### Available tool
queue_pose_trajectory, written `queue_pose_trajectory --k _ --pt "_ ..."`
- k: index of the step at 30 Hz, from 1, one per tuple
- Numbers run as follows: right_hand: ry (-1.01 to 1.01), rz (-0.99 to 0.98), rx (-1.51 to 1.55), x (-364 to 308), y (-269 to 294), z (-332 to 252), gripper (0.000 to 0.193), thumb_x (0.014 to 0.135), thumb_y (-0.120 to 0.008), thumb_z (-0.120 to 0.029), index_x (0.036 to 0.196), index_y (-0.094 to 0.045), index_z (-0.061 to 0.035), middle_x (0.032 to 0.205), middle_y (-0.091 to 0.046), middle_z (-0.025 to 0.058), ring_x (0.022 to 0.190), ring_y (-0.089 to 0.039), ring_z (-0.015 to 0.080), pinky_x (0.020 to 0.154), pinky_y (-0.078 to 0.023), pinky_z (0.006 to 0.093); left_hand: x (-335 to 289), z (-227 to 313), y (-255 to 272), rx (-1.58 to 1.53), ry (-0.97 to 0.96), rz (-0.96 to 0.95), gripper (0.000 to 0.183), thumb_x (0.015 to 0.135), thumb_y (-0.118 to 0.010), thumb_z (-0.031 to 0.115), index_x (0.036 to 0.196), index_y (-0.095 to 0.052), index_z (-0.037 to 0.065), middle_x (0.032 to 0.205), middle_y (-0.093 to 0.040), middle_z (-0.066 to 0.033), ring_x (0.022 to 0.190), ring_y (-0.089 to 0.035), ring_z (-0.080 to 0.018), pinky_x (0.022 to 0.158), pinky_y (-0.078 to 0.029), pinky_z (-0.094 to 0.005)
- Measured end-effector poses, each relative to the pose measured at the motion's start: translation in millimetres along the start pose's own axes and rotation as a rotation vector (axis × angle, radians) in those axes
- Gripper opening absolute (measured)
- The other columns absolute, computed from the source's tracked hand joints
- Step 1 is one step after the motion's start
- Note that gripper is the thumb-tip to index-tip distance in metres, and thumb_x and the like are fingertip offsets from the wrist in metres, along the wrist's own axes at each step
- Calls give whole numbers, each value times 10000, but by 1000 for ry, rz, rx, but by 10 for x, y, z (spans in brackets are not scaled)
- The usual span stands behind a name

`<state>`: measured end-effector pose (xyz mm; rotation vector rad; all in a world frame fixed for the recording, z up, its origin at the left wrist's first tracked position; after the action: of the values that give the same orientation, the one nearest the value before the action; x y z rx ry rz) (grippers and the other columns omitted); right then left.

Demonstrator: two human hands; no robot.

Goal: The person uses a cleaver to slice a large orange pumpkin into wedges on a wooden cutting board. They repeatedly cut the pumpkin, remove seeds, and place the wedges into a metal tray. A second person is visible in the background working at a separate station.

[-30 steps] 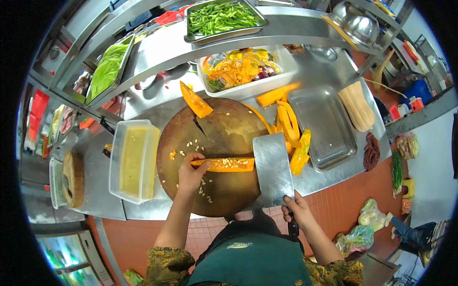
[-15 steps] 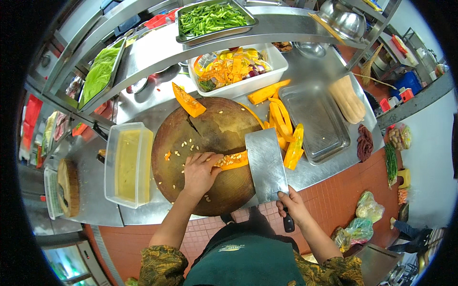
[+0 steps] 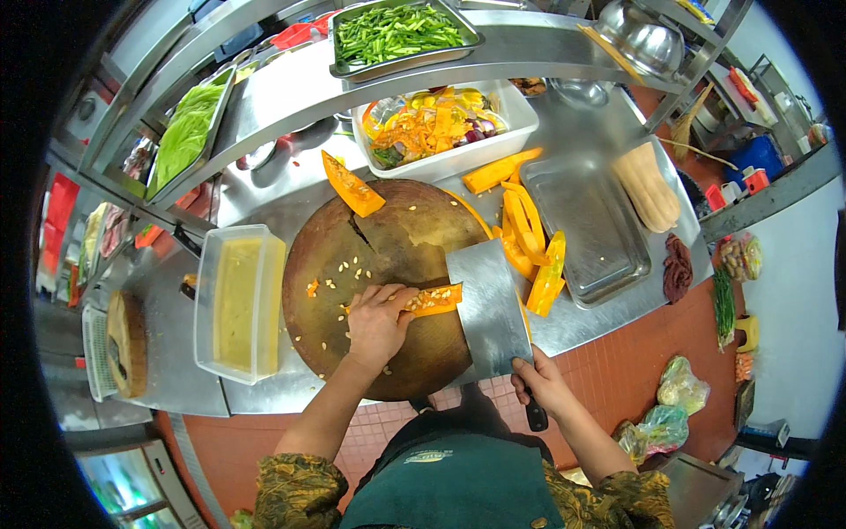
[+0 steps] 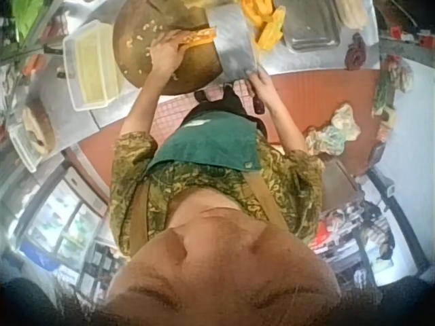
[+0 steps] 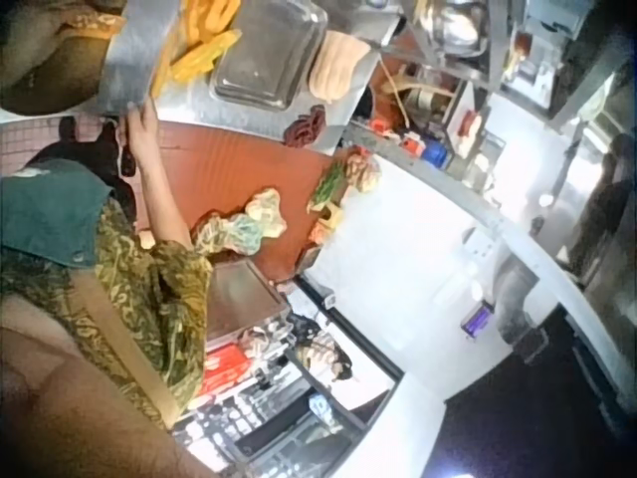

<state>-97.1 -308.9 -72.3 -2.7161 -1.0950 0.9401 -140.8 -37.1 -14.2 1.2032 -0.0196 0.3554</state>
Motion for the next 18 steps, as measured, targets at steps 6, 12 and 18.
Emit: queue_pose_trajectory --k 6,12,18 --pt "-16 -3 29 130 -37 61 124 996 -476 -170 1052 -467 -60 637 -465 20 458 -437 101 425 -385 237 3 -2 -10 -6 9 3 362 697 -762 165 1050 -683 171 1064 -667 0 977 -596 -228 818 -442 -368" --pt "-10 6 -23 62 -37 -17 138 990 -491 -185 1000 -472 -49 621 -461 15 446 -451 110 405 -379 243 -4 6 1 -13 -6 5 360 695 -757 154 1047 -682 167 1061 -669 -3 980 -593 -229 816 -438 -372" --pt "-18 -25 29 208 -121 42 132 990 -491 -189 998 -473 -58 623 -467 14 442 -450 110 406 -384 243 8 35 26 -3 18 -10 380 687 -759 142 1058 -684 172 1070 -662 2 994 -590 -227 823 -433 -378"
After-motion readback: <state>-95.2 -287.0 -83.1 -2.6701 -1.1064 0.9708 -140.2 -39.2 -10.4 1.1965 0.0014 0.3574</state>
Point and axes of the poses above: each hand's wrist, its own x-axis towards the middle knuckle, its own y-axis out of the back of the hand, z = x × y, the point moved 6 cm from there along x, towards the middle knuckle
